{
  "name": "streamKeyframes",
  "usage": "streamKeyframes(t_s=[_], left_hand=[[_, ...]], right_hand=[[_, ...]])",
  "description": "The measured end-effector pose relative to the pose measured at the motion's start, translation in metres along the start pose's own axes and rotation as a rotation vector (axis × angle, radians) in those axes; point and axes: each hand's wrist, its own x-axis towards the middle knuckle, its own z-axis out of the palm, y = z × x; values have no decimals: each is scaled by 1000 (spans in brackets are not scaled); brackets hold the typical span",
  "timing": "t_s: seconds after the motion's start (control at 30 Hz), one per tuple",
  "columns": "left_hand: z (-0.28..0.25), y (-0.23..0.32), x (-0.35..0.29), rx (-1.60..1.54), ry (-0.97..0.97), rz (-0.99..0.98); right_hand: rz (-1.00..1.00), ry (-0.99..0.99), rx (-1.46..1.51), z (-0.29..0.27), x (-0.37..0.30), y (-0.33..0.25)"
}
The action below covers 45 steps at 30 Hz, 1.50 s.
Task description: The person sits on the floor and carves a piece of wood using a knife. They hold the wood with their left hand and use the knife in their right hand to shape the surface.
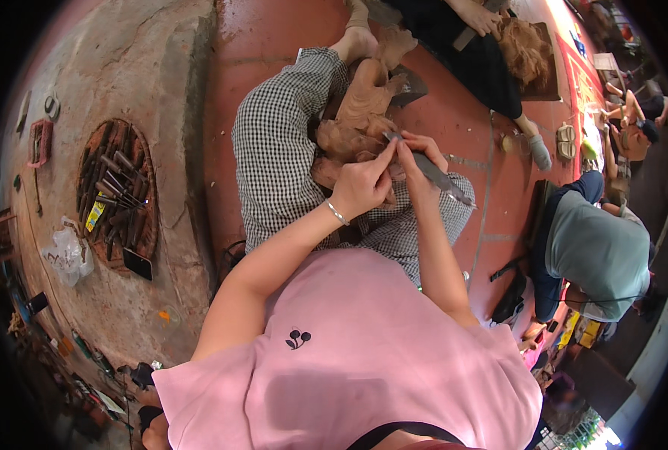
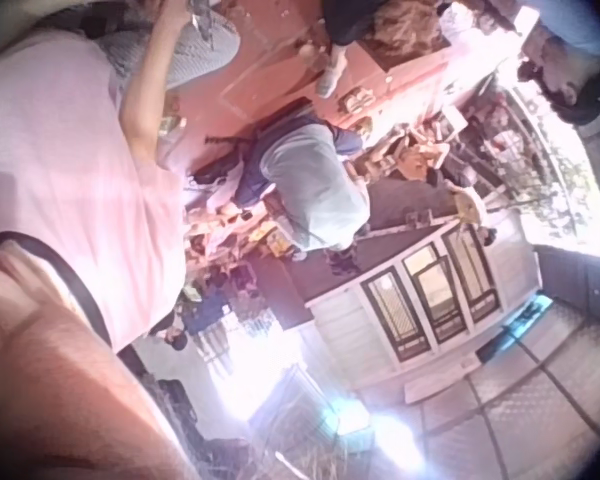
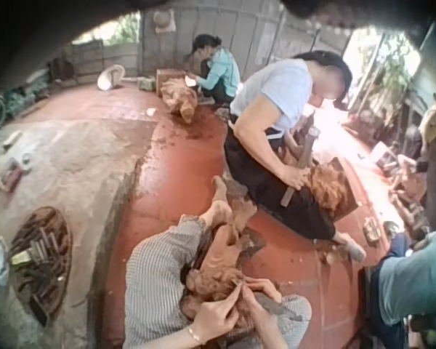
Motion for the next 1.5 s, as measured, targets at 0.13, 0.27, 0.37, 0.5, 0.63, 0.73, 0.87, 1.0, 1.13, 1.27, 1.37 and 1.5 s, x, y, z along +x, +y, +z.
streamKeyframes(t_s=[0.13, 0.27, 0.37, 0.5, 0.63, 0.73, 0.87, 1.0, 1.13, 1.27, 1.37, 1.5], left_hand=[[-1, 2, -1, -28, -2, 11], [4, -5, -3, -17, 14, 57], [-2, 6, -2, 14, -19, -4], [0, 1, -2, -12, 8, -8], [7, -5, -3, -44, 66, 75], [0, 1, -2, -38, 34, 44], [-1, 5, -2, 36, -37, -33], [1, 0, -1, -4, -22, 26], [3, 2, -2, -6, 23, 57], [0, 7, 0, 62, -91, -25], [5, -2, -2, 34, -49, 52], [5, 0, -1, 45, -72, 60]], right_hand=[[1, 33, 35, -2, -13, 12], [110, -16, 107, -9, -15, 10], [78, 0, 115, -1, 2, 0], [15, 4, 137, -1, -15, 18], [67, -25, 92, -7, -17, 16], [70, -30, 44, -7, -12, 1], [47, 7, 98, -3, -7, 12], [39, -1, 81, -8, -19, 17], [124, -23, 78, -10, -9, 1], [203, 28, 270, -7, -6, 13], [199, -15, 219, -18, -24, 32], [236, 4, 291, -18, -21, 22]])
